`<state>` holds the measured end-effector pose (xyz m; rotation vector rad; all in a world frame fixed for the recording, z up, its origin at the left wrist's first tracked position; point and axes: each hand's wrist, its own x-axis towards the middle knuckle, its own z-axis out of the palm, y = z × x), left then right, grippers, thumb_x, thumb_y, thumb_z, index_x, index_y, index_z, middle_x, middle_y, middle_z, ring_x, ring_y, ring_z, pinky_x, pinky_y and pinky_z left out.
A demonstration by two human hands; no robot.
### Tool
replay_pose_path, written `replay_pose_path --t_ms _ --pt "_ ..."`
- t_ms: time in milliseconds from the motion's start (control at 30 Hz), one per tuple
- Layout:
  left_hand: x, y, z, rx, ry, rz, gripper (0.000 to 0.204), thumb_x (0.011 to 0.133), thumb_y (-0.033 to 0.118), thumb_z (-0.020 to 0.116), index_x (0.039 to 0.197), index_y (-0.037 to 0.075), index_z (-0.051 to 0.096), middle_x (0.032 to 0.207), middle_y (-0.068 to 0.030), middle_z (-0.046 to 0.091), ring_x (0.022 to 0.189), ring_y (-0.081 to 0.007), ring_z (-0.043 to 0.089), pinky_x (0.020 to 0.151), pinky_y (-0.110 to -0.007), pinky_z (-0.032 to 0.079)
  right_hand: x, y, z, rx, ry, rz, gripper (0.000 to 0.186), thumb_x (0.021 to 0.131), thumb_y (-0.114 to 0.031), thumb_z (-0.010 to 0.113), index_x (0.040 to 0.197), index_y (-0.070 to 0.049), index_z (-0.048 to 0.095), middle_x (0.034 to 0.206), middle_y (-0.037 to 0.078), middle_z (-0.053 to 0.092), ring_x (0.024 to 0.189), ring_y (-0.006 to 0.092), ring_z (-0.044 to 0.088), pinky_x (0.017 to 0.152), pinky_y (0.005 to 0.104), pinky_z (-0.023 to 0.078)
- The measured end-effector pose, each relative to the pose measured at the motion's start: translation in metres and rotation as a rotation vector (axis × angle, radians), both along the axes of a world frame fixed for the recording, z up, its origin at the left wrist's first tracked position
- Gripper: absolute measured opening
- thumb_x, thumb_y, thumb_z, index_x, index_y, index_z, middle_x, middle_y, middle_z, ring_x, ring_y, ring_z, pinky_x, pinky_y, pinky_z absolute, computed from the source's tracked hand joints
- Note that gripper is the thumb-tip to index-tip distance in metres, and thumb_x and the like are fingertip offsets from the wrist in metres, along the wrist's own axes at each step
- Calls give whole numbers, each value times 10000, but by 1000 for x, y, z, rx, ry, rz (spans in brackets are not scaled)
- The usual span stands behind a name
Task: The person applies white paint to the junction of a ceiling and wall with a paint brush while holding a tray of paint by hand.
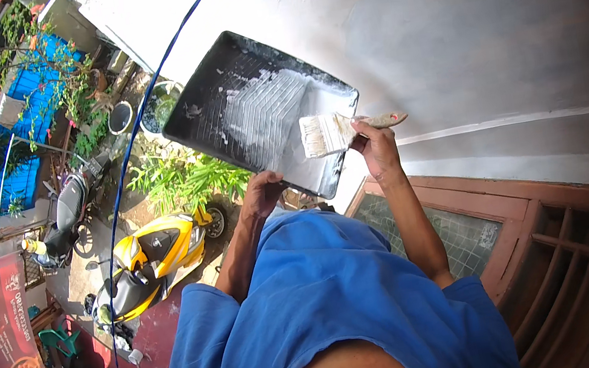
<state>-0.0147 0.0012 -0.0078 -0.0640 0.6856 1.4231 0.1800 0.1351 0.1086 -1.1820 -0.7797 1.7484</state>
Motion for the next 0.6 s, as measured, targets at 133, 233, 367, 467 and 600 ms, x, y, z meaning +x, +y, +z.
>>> replay_pose_path --t_ms 133,233,367,467,600 --pt "-2 1 2 0 -107 -42 114 678 74 537 699 -23 593 756 -141 605 777 -262 586 795 -392 448 22 36 73 250 -29 -88 244 763 -74 618 974 17 536 877 73 570 770 164 580 663 306 512" --pt "-5 -2 -35 19 -198 -18 165 681 86 531 756 -45 597 825 -156 618 808 -270 583 842 -400 424 29 59 148 691 -262 -226 270 780 -108 623 990 39 537 904 78 573 800 137 571 690 276 501" --pt "0 4 -1 24 -101 -66 234 687 104 530 837 -63 595 905 -157 619 868 -275 579 886 -405 397 53 95 219 1523 -873 -415 175 779 -60 631 921 31 585 834 89 619 748 135 611 671 262 504" --pt "2 -1 19 19 -75 -32 244 691 109 529 856 -59 592 925 -152 617 891 -271 575 889 -402 394 51 117 240 1917 -1386 -457 273 690 -41 689 942 -91 596 876 43 601 753 188 605 655 283 512" --pt "-1 -5 -7 32 -40 18 221 698 116 526 846 -31 599 924 -138 616 890 -258 571 862 -406 401 50 143 204 1964 -1715 -245 352 610 -9 665 940 -90 568 918 25 547 828 180 569 647 289 521"
